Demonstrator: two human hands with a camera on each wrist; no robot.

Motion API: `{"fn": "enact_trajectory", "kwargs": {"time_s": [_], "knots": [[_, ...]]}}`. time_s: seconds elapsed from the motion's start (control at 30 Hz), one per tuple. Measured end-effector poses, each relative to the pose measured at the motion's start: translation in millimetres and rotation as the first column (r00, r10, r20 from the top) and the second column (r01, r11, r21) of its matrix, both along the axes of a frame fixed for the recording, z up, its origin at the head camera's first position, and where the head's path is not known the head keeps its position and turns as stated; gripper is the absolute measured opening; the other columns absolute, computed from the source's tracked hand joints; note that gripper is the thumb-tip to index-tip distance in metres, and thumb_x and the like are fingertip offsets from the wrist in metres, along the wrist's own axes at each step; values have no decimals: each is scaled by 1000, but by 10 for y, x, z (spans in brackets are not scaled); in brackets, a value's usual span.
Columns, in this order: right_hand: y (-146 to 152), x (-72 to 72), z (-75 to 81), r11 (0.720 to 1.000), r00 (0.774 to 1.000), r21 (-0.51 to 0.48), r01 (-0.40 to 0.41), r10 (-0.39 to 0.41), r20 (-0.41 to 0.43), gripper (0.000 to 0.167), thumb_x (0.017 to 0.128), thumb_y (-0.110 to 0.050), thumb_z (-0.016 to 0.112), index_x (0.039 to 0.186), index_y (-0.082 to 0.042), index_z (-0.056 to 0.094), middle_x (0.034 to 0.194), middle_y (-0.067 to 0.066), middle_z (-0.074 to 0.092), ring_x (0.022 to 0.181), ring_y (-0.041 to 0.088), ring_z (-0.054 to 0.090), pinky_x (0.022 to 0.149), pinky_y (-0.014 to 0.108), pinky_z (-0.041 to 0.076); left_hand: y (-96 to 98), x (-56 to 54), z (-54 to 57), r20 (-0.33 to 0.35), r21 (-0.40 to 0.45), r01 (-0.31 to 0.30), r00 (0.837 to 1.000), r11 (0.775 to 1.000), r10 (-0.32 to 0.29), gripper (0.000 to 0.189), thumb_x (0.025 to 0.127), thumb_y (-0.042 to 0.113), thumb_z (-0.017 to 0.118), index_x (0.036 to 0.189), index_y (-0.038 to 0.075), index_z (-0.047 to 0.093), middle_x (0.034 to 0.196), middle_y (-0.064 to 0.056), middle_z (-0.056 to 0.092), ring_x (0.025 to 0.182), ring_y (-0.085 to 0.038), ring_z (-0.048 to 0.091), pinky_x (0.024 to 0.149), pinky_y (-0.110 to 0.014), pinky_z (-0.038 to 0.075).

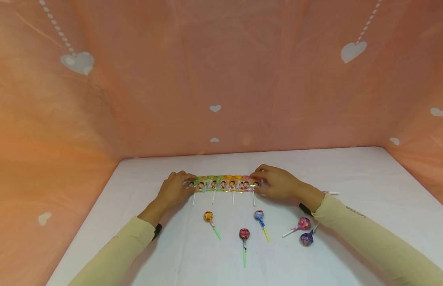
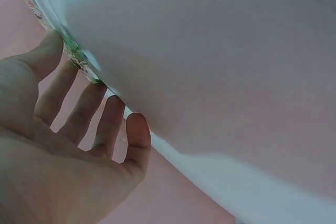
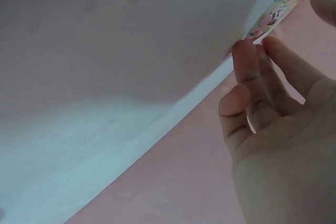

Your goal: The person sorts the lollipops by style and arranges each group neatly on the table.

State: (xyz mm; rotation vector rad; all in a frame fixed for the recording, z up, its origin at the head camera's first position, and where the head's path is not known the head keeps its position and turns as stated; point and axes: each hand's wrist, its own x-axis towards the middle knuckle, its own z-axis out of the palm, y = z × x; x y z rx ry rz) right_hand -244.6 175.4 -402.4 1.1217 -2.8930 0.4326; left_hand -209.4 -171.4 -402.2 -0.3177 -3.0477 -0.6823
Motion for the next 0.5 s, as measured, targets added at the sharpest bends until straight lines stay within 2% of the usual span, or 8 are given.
{"fn": "enact_trajectory", "kwargs": {"time_s": [0.17,0.3,0.5], "knots": [[-9,7,7,1000,1000,2,9,-9,-1,52,90,-42,68,130,-9,65,124,5,63,114,24,63,101,45,50,-6,-6,-1,6,-14,-7,1000,1000,7,37,91,27,72,125,13,69,120,-11,67,108,-30,56,93,-52,45],[-9,8,-8,1000,1000,8,10,-10,5,52,90,-43,67,131,-10,65,125,4,63,115,23,63,102,44,50,-5,-2,-7,16,-11,-7,1000,1000,7,37,91,25,72,125,13,69,119,-10,67,109,-31,56,95,-53,45],[21,8,0,1000,999,7,21,-21,-39,52,90,-44,68,128,-10,66,125,5,63,112,23,64,99,43,51,1,-2,-3,14,-19,-5,1000,1000,6,36,91,26,71,125,14,69,119,-11,67,110,-31,56,95,-54,45]]}}
